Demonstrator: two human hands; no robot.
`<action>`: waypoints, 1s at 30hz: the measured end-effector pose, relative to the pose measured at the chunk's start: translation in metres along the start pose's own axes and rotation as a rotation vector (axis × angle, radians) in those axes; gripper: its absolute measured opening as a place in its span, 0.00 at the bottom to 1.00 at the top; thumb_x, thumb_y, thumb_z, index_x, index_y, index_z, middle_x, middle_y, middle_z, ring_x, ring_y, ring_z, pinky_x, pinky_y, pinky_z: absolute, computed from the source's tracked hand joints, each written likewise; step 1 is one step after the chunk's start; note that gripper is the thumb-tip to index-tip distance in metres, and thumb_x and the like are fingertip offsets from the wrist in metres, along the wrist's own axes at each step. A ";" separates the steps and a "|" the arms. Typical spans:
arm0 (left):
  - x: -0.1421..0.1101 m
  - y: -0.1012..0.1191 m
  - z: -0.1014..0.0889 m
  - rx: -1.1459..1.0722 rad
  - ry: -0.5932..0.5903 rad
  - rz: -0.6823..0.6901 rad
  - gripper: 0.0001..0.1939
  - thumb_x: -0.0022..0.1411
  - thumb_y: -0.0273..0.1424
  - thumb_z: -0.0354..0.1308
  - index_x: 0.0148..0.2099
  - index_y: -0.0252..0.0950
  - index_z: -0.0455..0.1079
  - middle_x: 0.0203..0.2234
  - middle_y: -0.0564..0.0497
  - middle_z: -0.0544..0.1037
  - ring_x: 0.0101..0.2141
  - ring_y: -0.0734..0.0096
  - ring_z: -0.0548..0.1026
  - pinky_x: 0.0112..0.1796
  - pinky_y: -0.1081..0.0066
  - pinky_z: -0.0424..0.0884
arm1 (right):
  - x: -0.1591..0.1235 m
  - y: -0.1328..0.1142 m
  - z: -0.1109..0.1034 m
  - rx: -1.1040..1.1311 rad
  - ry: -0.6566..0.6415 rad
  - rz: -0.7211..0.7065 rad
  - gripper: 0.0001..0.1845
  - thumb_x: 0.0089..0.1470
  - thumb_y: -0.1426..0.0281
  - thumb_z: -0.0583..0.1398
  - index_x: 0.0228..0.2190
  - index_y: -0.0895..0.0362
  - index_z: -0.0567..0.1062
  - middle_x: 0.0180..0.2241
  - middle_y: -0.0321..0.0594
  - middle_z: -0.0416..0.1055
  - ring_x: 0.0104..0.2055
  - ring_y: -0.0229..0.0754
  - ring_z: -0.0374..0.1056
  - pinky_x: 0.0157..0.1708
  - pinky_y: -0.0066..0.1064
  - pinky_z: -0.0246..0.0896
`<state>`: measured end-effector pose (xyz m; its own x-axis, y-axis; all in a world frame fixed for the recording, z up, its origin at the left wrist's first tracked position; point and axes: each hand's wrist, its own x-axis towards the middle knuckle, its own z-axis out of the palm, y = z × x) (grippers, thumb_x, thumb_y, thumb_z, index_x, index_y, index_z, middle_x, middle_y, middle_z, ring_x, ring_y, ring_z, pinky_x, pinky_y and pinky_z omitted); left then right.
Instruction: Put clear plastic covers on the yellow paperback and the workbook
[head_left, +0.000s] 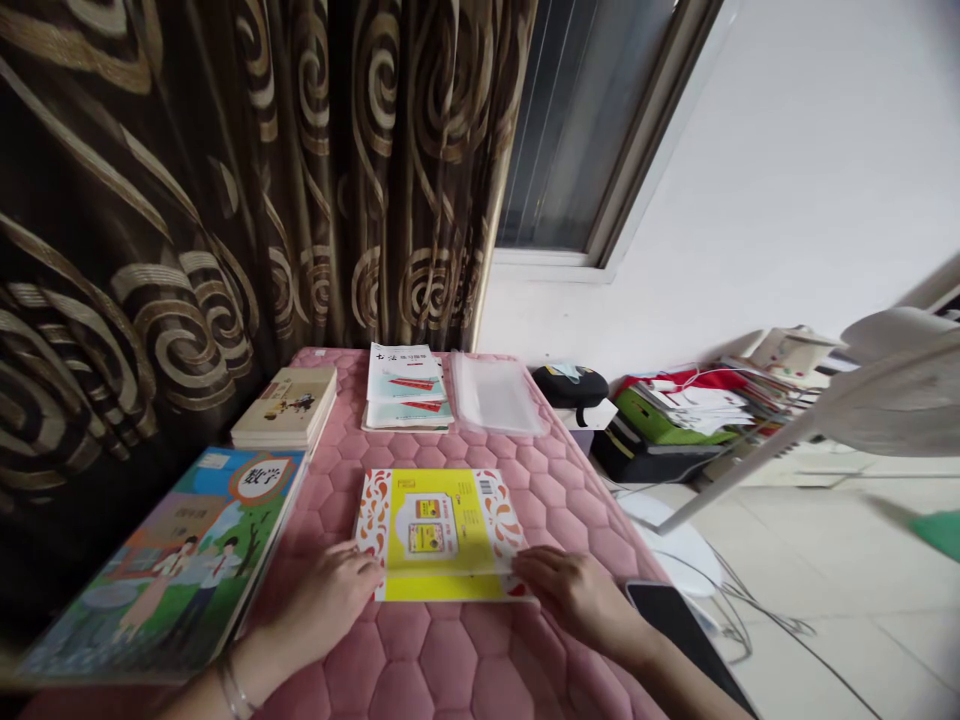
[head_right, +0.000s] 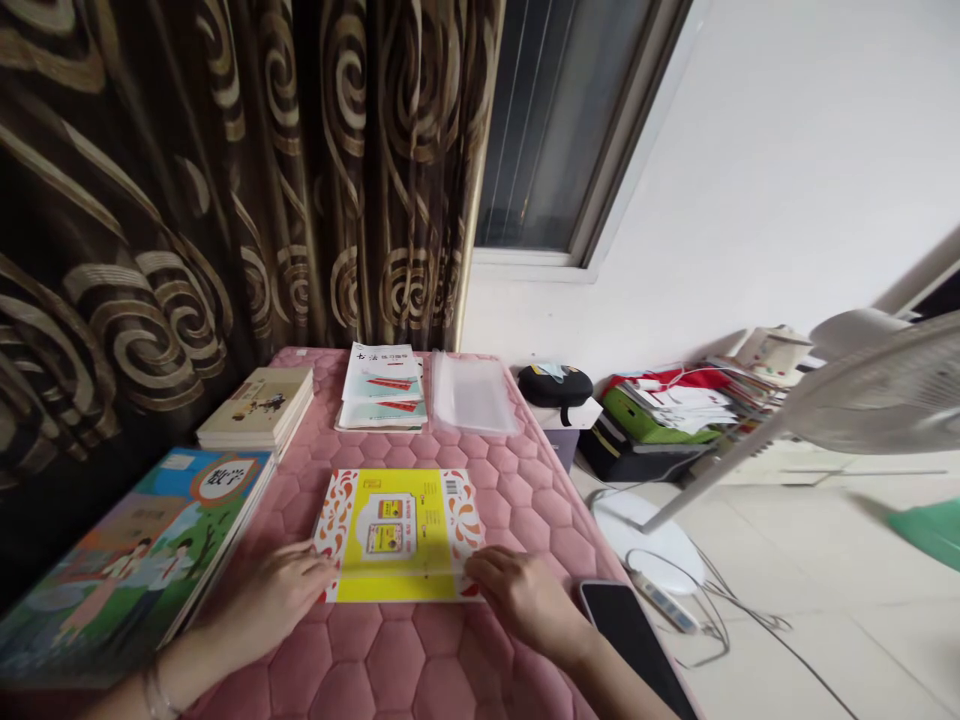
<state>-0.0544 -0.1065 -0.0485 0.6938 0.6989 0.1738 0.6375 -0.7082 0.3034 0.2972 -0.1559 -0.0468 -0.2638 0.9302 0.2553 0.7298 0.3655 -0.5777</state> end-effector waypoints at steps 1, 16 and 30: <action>0.005 -0.002 -0.007 0.039 0.025 -0.003 0.15 0.60 0.20 0.50 0.37 0.42 0.75 0.33 0.50 0.81 0.36 0.63 0.77 0.46 0.61 0.71 | 0.007 -0.001 -0.005 -0.032 0.021 -0.009 0.12 0.59 0.67 0.56 0.37 0.50 0.81 0.37 0.42 0.80 0.39 0.44 0.75 0.41 0.32 0.70; 0.123 0.008 -0.032 0.275 0.342 -0.067 0.14 0.66 0.25 0.47 0.47 0.39 0.74 0.52 0.43 0.73 0.52 0.54 0.69 0.53 0.55 0.61 | 0.242 0.016 -0.049 -0.414 0.297 0.349 0.17 0.64 0.69 0.51 0.42 0.54 0.79 0.41 0.45 0.79 0.40 0.45 0.73 0.37 0.30 0.62; 0.034 0.031 0.094 0.605 0.250 0.222 0.21 0.68 0.37 0.51 0.58 0.31 0.66 0.53 0.42 0.75 0.52 0.59 0.72 0.50 0.61 0.64 | 0.283 0.053 -0.005 -0.365 0.194 0.515 0.17 0.59 0.75 0.52 0.40 0.60 0.80 0.37 0.52 0.79 0.37 0.47 0.74 0.35 0.30 0.61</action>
<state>0.0202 -0.1144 -0.1210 0.7777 0.4815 0.4042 0.6145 -0.7178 -0.3274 0.2646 0.1269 -0.0014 0.2699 0.9474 0.1718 0.9083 -0.1913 -0.3720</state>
